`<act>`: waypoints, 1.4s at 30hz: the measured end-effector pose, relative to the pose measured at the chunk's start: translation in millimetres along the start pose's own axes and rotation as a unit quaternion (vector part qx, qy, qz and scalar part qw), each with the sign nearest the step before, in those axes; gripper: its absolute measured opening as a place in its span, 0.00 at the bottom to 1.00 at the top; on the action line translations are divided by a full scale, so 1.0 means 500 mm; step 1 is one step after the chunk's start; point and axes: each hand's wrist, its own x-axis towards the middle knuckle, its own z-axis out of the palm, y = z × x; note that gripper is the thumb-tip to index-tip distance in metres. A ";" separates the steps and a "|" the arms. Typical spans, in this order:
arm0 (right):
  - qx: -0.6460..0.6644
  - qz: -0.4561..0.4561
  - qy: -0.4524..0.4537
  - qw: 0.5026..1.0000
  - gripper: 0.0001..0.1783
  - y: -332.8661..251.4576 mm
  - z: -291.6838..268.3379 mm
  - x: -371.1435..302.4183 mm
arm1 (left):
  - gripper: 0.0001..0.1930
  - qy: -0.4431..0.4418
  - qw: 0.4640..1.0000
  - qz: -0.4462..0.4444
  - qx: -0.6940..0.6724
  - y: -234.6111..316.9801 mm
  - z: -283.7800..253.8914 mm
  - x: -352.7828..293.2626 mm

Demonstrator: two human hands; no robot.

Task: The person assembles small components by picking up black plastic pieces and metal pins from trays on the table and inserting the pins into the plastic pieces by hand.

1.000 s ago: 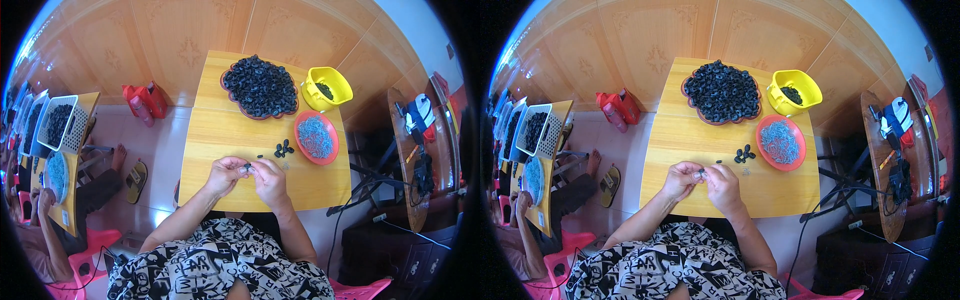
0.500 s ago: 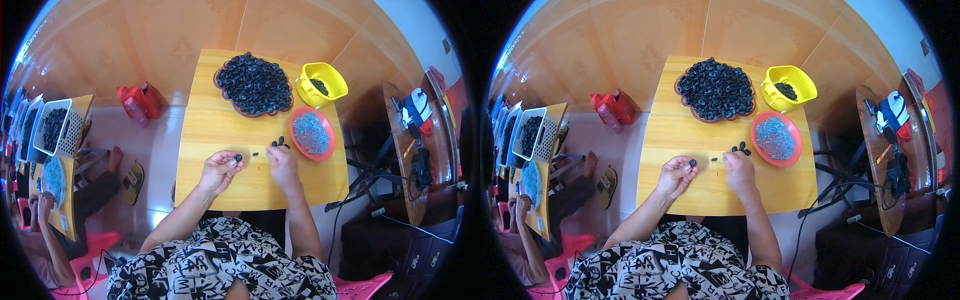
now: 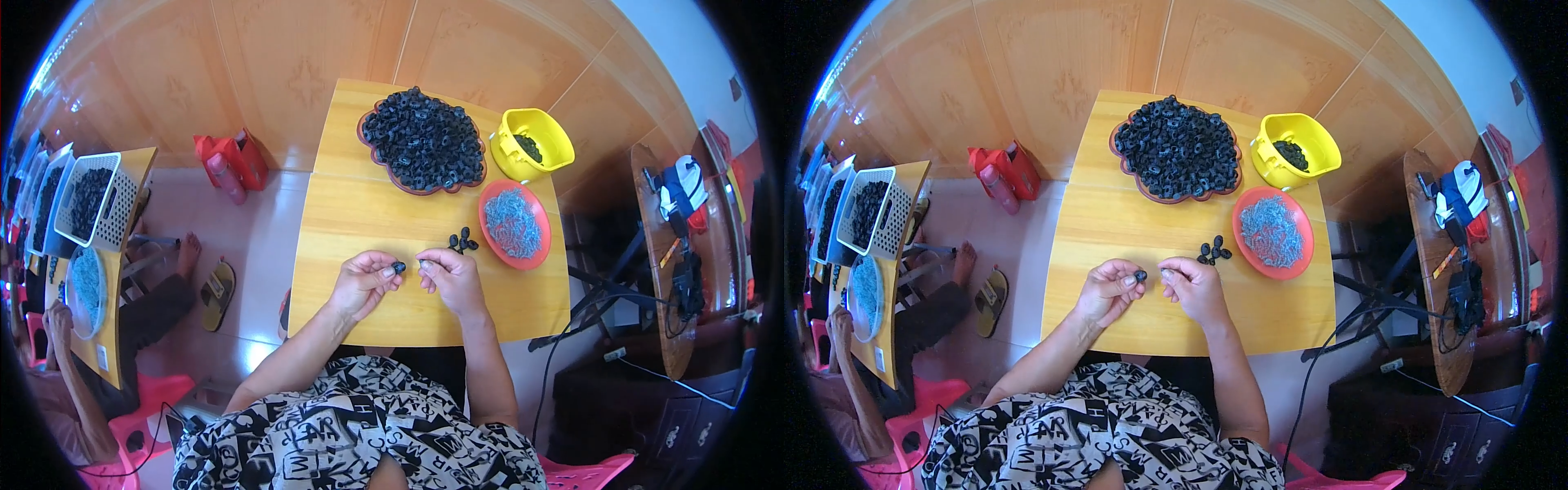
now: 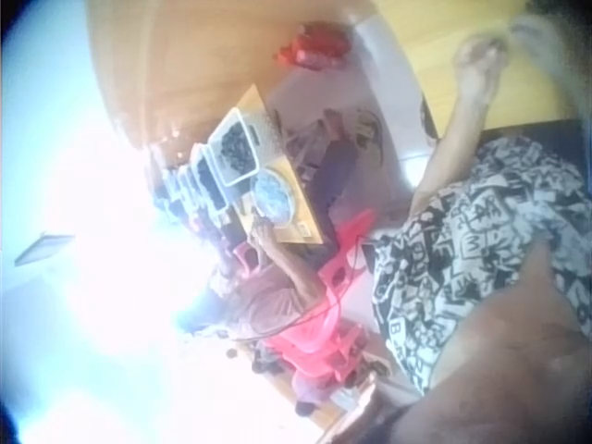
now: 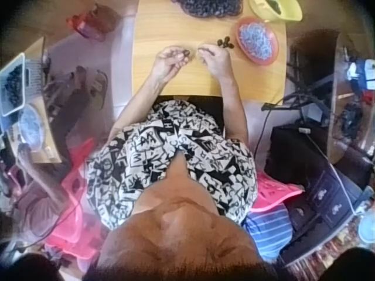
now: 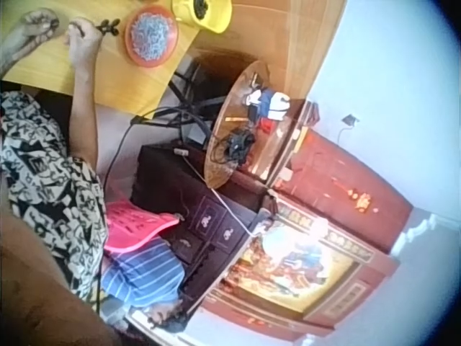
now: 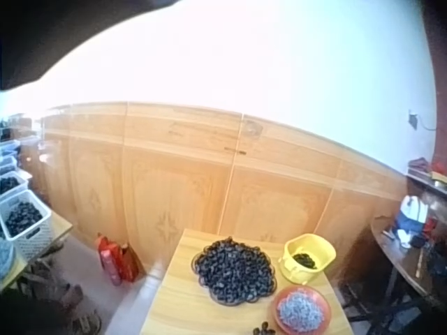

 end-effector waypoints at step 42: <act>-0.249 -0.118 -0.011 0.961 0.02 -0.004 0.030 -0.010 | 0.05 0.043 0.926 0.027 0.375 -0.027 0.019 -0.011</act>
